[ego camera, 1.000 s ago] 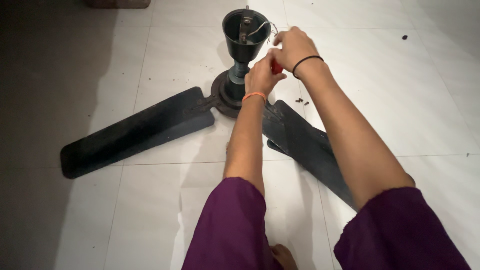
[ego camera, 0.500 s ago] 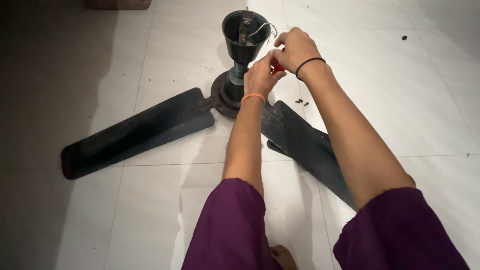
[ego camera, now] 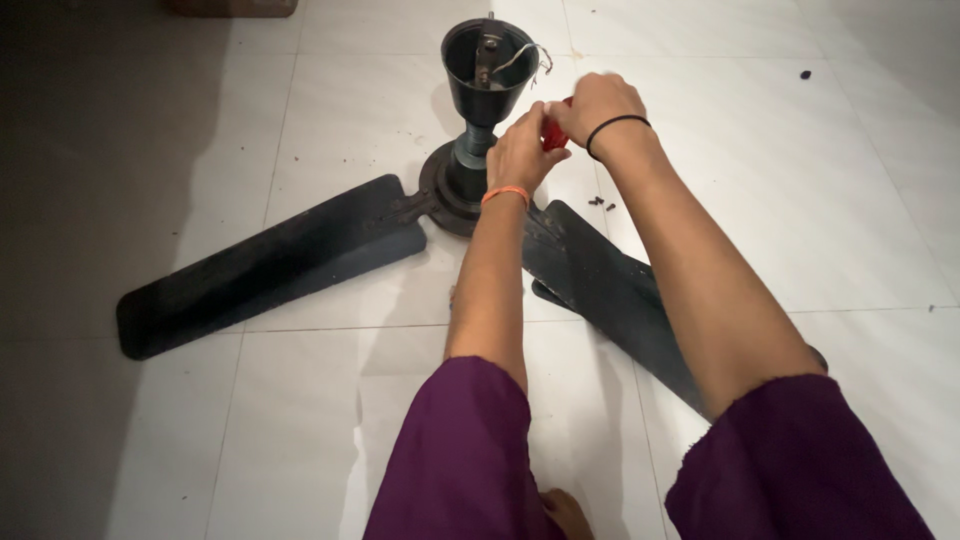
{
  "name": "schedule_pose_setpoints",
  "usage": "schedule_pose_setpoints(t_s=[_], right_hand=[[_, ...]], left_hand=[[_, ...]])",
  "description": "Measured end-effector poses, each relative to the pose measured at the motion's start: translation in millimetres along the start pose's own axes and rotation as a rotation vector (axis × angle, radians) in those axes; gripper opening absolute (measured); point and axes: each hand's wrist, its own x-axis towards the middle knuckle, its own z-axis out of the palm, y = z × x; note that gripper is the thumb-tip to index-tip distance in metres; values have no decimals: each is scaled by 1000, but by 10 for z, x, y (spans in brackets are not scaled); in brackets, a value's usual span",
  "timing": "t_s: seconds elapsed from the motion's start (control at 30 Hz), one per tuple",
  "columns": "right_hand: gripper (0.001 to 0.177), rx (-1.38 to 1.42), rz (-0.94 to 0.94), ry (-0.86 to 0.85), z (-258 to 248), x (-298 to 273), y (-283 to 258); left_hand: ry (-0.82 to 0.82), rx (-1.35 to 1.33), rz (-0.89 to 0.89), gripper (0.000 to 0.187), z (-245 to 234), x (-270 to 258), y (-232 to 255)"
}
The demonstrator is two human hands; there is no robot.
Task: The person uses a red-handled screwdriver to loosen and remove screws from the blade brackets of a ceiling fan lying on the floor. The person removes several screws and places them on the floor, then wipes the fan hub with a cloth.
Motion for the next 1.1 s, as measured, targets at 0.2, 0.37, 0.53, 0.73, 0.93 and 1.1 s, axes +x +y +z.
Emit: schedule_pose_setpoints(t_s=[0.2,0.37,0.53,0.73,0.93,1.1], right_hand=[[17,-112,-53,-8,67,55,-23],[25,129,-130,-71,100,72,-36],[28,69,-65,-59,43,22,-99],[16,-50,-112,-61,12,24,-81],[21,53,-235,-41,51,9,57],[28,566,-245,74,129,90,154]], left_hand=[[-17,-55,70,59,54,10,-44],[-36,-21,-52,44,71,67,-78],[95,-78,-14,66,-73,-57,-18],[-68,-130,-11,57,-29,-61,-17],[-73,-46,-28,35,23,20,-119],[-13,20,51,40,-142,-16,-175]])
